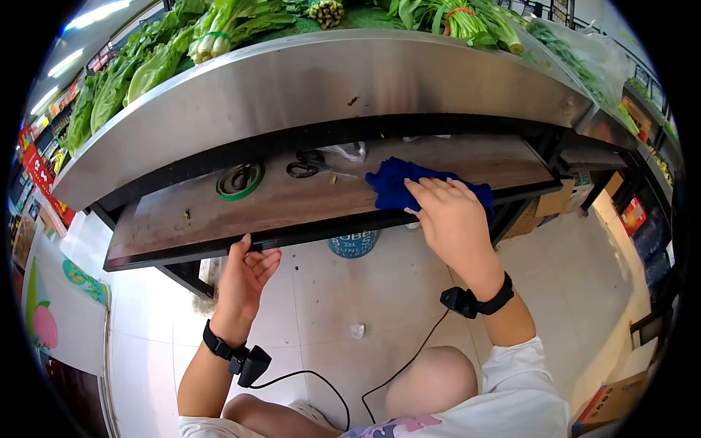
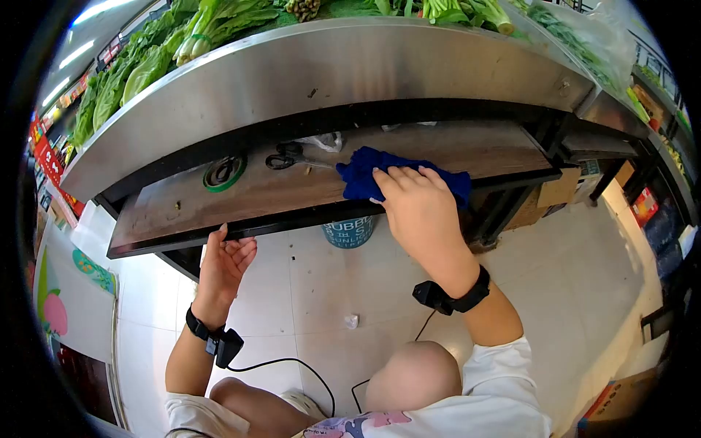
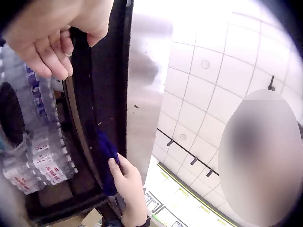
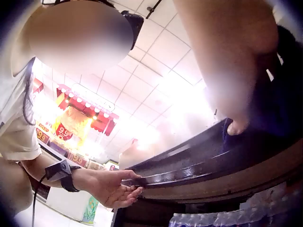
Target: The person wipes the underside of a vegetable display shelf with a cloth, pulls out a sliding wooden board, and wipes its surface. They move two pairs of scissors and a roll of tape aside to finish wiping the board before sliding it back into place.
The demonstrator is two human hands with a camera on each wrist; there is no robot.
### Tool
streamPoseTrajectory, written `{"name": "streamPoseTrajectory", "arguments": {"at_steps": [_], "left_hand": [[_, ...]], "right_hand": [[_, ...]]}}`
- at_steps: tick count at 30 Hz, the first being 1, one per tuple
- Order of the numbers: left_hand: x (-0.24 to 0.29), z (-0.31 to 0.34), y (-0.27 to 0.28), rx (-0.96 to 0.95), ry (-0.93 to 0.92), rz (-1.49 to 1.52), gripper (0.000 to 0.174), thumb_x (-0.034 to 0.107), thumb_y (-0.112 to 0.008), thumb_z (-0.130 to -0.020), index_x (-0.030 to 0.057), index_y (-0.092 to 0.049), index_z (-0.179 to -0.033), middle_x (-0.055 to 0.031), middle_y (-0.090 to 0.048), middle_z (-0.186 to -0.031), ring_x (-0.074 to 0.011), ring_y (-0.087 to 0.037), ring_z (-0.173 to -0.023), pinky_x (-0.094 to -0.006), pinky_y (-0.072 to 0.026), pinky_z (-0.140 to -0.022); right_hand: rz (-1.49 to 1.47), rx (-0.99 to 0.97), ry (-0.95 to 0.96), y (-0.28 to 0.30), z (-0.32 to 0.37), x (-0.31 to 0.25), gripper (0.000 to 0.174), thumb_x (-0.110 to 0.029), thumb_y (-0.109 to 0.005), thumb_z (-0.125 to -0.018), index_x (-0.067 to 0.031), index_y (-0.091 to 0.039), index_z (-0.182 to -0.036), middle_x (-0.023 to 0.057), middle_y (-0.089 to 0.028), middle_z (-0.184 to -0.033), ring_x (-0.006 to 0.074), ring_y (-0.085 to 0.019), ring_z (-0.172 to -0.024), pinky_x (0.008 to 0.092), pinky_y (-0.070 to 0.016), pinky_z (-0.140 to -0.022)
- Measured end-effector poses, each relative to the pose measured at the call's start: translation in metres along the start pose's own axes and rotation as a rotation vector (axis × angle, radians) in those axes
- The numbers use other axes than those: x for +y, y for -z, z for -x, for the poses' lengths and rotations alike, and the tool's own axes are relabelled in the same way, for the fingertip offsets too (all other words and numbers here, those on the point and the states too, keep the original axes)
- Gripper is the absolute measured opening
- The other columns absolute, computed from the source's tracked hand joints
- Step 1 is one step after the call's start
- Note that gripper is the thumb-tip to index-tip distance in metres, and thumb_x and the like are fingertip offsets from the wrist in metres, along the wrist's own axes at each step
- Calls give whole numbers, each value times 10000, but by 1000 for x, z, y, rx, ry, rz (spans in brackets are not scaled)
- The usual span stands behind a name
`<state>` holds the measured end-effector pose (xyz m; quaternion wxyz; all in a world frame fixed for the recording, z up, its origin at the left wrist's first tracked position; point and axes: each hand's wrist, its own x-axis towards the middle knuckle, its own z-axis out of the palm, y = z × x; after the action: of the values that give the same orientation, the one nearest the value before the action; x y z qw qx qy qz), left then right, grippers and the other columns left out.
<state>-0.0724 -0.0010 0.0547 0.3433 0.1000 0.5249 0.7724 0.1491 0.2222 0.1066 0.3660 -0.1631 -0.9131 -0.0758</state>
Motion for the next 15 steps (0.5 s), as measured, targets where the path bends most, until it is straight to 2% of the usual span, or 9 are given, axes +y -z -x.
{"name": "streamPoseTrajectory", "arguments": {"at_steps": [6, 11, 13, 15], "left_hand": [[-2, -1, 1, 1, -5, 16, 357, 403, -564, -878, 94, -511, -708, -129, -646, -862, -209, -627, -879, -319, -469, -895], [-9, -5, 3, 21, -35, 59, 366, 413, -558, -883, 84, -538, -724, -99, -638, -804, -195, -621, -844, -316, -466, -870], [-16, -8, 6, 13, -73, 87, 331, 433, -538, -895, 114, -573, -813, -54, -634, -785, -158, -608, -801, -293, -456, -847], [-19, -9, 4, 26, -120, 67, 314, 432, -520, -908, 126, -577, -863, -41, -633, -791, -138, -600, -787, -292, -456, -835]], "right_hand": [[-82, -122, -2, 7, -7, 12, 397, -175, -623, -802, -75, -585, -1184, 182, -602, -1144, 325, -573, -1051, 406, -425, -969], [-113, -197, 70, -10, -25, 32, 409, -182, -607, -821, -80, -562, -1215, 193, -597, -1147, 330, -569, -1058, 399, -443, -948], [-105, -234, 83, -14, -34, 39, 413, -181, -609, -820, -80, -559, -1217, 195, -596, -1146, 335, -571, -1047, 395, -457, -924], [-131, -344, 12, -11, -44, 48, 421, -180, -614, -816, -78, -555, -1220, 191, -596, -1148, 351, -577, -1019, 397, -477, -866]]}}
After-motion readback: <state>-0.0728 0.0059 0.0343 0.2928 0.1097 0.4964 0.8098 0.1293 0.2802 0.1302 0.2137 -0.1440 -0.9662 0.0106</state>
